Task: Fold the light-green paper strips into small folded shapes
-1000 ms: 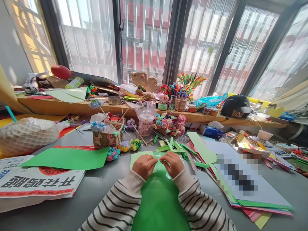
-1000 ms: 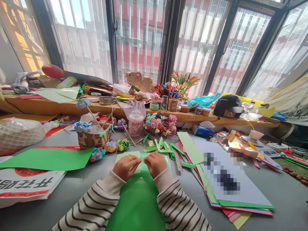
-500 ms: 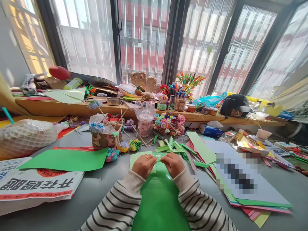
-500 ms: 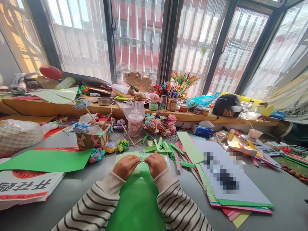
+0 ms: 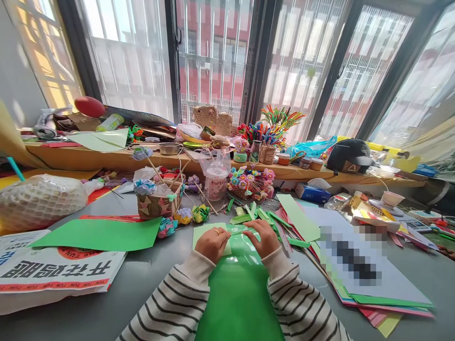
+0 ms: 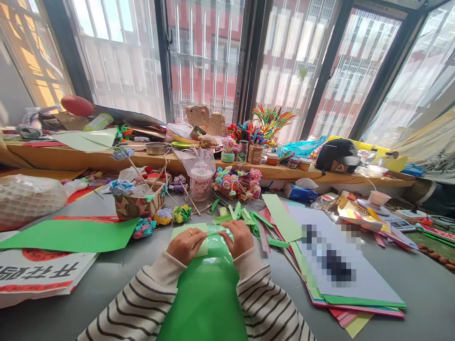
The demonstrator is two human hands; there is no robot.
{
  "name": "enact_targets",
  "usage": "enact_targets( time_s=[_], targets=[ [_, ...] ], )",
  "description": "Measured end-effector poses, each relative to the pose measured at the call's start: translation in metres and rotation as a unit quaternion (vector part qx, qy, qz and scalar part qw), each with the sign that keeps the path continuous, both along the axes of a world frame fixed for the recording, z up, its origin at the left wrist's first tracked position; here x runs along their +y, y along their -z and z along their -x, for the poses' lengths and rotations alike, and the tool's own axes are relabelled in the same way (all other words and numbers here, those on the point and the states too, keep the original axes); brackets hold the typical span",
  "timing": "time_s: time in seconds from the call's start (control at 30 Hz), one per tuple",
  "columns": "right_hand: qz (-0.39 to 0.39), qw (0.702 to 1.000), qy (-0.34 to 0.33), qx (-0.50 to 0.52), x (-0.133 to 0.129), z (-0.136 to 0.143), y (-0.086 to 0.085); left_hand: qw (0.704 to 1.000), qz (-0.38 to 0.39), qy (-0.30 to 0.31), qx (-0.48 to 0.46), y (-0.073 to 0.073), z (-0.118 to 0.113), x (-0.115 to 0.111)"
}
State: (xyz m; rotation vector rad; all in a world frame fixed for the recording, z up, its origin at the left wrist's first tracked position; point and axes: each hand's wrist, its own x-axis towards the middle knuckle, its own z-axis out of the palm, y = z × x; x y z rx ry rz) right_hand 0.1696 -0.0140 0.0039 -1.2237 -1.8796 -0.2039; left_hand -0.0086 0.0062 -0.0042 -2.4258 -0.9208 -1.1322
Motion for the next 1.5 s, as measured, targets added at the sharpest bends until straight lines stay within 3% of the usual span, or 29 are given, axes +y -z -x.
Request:
enact_targets(
  time_s=[0.07,0.13,0.33,0.43,0.5,0.57,0.63,0.73,0.8,0.87,0.93,1.03,1.23,1.37,1.5],
  targets=[
    [0.024,0.998,-0.032,-0.048,-0.001,0.007,-0.001,1.0,0.014,0.014,0.005,0.0,-0.001,-0.001],
    [0.047,0.997,-0.015,-0.052,-0.001,0.01,0.0,1.0,0.022,-0.001,-0.008,-0.001,0.0,-0.001],
    [0.069,0.997,0.014,0.022,0.001,0.006,0.003,0.991,0.014,-0.102,-0.085,-0.001,0.006,0.0],
    [0.116,0.985,0.005,0.129,0.003,0.001,0.003,0.977,0.021,-0.132,-0.168,-0.002,0.007,0.001],
    [0.205,0.938,-0.027,0.28,0.004,-0.001,0.003,0.963,0.087,-0.082,-0.243,-0.003,0.006,0.002],
    [0.308,0.839,-0.081,0.44,0.004,0.0,0.003,0.922,0.22,0.022,-0.317,-0.005,0.002,0.002],
    [0.377,0.746,-0.131,0.534,0.003,0.005,0.004,0.84,0.367,0.114,-0.382,-0.006,-0.002,0.001],
    [0.426,0.7,-0.176,0.545,-0.003,0.015,0.005,0.731,0.505,0.214,-0.406,-0.008,-0.005,0.0],
    [0.469,0.66,-0.213,0.547,-0.007,0.021,0.006,0.684,0.552,0.26,-0.399,-0.01,-0.006,-0.001],
    [0.493,0.644,-0.233,0.536,-0.01,0.024,0.006,0.654,0.576,0.271,-0.408,-0.01,-0.006,-0.002],
    [0.499,0.648,-0.244,0.521,-0.011,0.026,0.006,0.639,0.58,0.258,-0.434,-0.01,-0.006,-0.003],
    [0.483,0.671,-0.241,0.509,-0.009,0.025,0.005,0.64,0.577,0.245,-0.444,-0.01,-0.006,-0.003],
    [0.338,0.784,-0.186,0.486,-0.004,0.024,-0.001,0.685,0.579,0.218,-0.384,-0.012,-0.009,-0.006],
    [0.31,0.825,-0.19,0.433,-0.006,0.028,-0.003,0.706,0.589,0.217,-0.329,-0.014,-0.013,-0.01],
    [0.303,0.842,-0.175,0.41,-0.009,0.03,-0.007,0.728,0.578,0.202,-0.308,-0.015,-0.015,-0.012]
  ],
)
